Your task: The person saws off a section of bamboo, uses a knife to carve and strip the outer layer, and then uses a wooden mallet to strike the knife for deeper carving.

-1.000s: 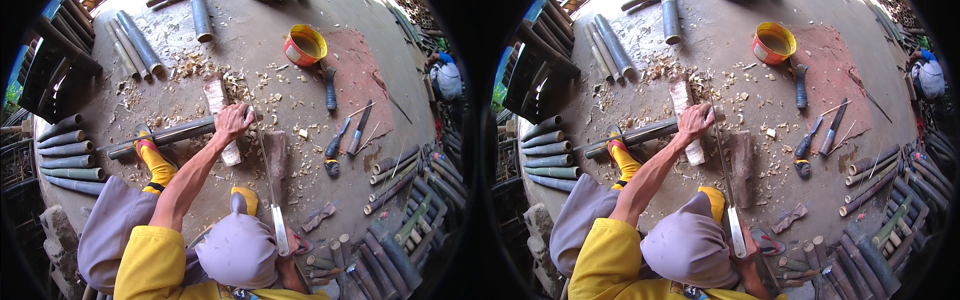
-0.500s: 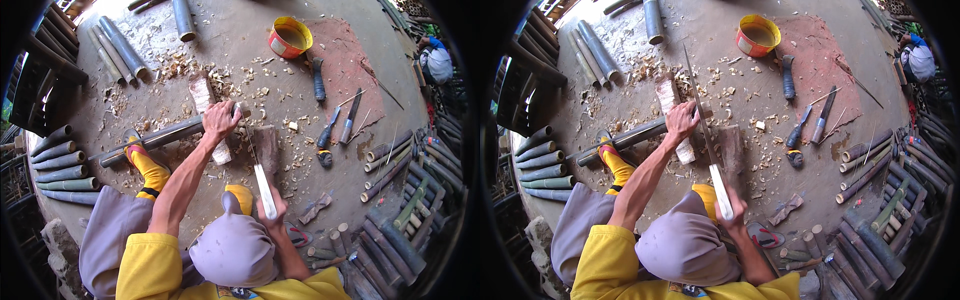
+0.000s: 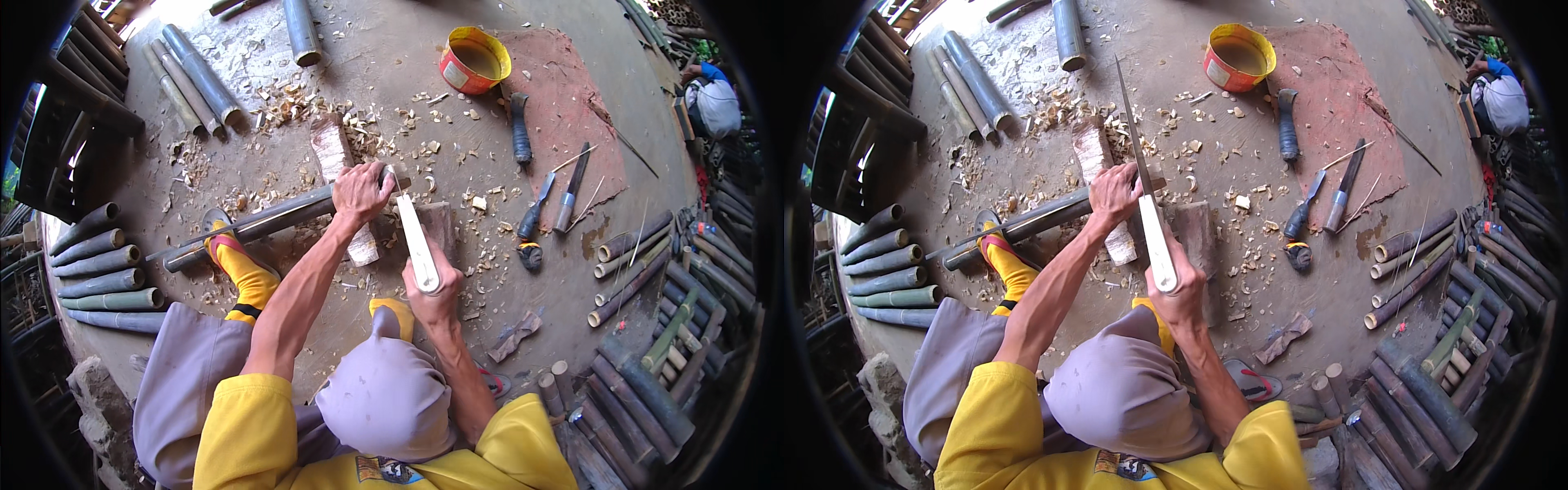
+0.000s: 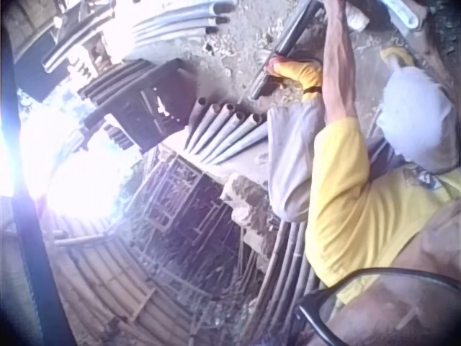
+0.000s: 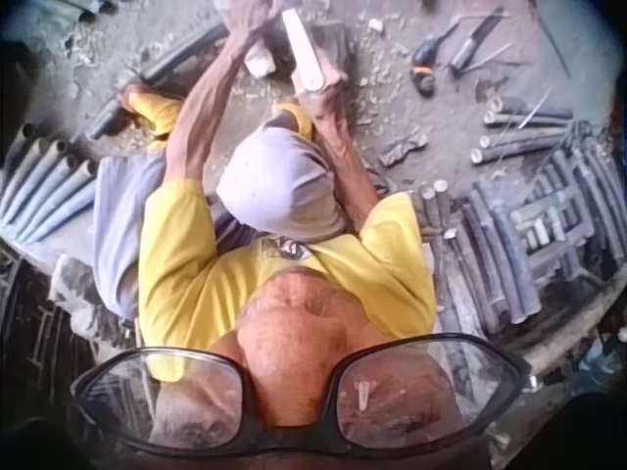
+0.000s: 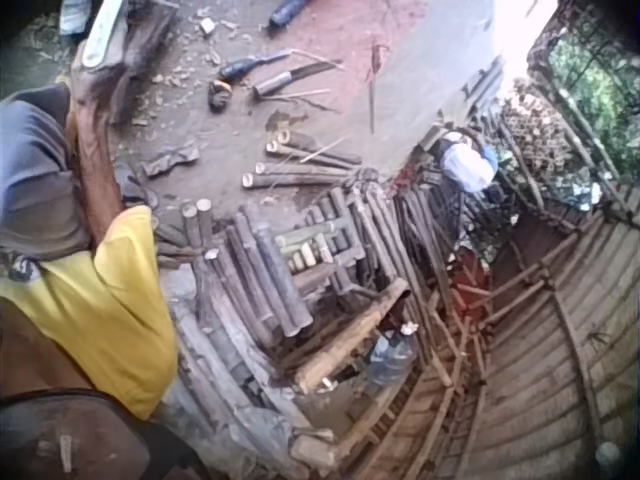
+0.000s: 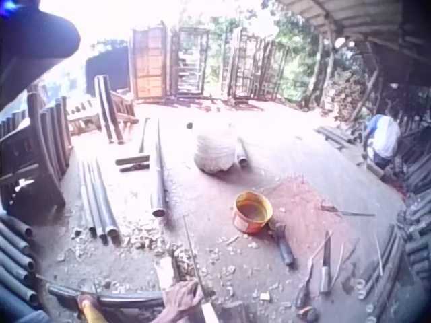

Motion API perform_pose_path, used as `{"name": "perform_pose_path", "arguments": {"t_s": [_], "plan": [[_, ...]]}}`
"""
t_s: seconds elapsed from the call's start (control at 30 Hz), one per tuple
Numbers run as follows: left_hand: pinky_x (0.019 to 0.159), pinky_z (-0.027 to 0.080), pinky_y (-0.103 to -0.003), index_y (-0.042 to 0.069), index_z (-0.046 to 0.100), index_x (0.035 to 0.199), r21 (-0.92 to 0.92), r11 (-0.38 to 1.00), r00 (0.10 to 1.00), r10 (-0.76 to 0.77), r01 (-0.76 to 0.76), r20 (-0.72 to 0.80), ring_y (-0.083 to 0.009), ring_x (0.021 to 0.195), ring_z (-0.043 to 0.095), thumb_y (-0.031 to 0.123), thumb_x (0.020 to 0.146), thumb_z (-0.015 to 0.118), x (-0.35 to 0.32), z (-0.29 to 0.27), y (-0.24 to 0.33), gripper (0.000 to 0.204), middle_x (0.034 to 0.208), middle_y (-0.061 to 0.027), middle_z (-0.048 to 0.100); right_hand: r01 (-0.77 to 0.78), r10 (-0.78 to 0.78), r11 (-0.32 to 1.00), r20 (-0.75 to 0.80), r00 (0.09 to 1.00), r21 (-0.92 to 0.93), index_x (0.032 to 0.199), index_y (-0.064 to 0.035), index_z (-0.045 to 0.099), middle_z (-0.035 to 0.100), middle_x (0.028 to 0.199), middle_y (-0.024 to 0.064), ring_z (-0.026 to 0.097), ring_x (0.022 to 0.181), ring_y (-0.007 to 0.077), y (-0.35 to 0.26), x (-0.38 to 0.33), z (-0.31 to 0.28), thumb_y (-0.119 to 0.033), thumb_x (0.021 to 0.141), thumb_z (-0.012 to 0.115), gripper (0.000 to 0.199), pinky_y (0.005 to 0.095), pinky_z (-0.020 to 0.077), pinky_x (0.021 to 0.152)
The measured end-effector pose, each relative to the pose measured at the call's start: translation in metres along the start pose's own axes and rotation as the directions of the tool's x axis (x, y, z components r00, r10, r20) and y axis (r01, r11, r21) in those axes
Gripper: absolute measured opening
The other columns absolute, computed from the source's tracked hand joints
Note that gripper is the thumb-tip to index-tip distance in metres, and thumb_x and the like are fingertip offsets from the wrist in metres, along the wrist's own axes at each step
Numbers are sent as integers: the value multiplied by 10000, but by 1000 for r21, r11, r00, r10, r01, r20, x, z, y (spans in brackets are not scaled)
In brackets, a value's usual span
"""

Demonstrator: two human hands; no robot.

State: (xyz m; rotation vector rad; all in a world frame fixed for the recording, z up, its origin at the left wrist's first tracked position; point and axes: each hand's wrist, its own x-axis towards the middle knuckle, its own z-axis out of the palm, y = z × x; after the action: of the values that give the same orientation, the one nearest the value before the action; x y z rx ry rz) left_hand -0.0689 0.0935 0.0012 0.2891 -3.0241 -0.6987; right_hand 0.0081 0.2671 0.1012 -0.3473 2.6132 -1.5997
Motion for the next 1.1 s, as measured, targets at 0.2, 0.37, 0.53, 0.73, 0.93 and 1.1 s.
{"name": "perform_pose_path", "arguments": {"t_s": [0.2,0.37,0.53,0.73,0.93,1.1], "plan": [[808,436,-369,93,632,993,-18,999,999,-29,28,-37,-237,862,635,331,830,466,-6,0,-9,332,918,-102,671,-41,50,988,60,997,-148,1145,100,565,666,973,207,692,742,257,-4,-104,-61,-4,722,596,437,333,536,611],[805,430,-384,91,627,969,-14,1000,997,-12,11,-79,-241,847,632,325,845,448,-8,6,-9,320,879,-99,665,-108,112,993,76,991,-55,1106,50,578,659,825,171,671,674,234,-1,-32,-15,13,756,591,352,327,519,596],[823,427,-377,96,642,986,-77,997,996,-17,10,-90,-228,863,634,293,839,432,-5,5,-9,324,933,-91,674,-108,111,993,57,992,-43,998,41,609,636,752,136,633,658,184,-6,-24,-20,-1,767,621,235,309,499,601],[824,422,-376,100,638,925,-96,995,978,8,-28,-207,-225,824,631,269,835,433,-5,10,-11,281,826,-78,668,-182,169,975,-104,980,-129,1065,107,583,655,839,180,669,723,261,-32,-98,-114,-46,743,623,359,340,513,658],[1009,368,-464,135,460,1285,-198,972,989,139,-128,43,-285,1138,476,279,759,534,-6,-55,-45,551,1231,-141,489,-322,78,832,-479,874,-452,991,63,549,592,797,140,574,717,245,35,-132,-180,-50,836,577,194,376,457,668],[946,428,-395,92,483,1235,52,998,909,4,-29,418,-303,1099,507,279,688,645,-27,-111,-108,600,1168,-153,525,-397,120,835,-579,807,-380,1100,94,533,623,927,232,624,850,310,62,-170,-218,-26,845,567,284,395,477,745]]}}
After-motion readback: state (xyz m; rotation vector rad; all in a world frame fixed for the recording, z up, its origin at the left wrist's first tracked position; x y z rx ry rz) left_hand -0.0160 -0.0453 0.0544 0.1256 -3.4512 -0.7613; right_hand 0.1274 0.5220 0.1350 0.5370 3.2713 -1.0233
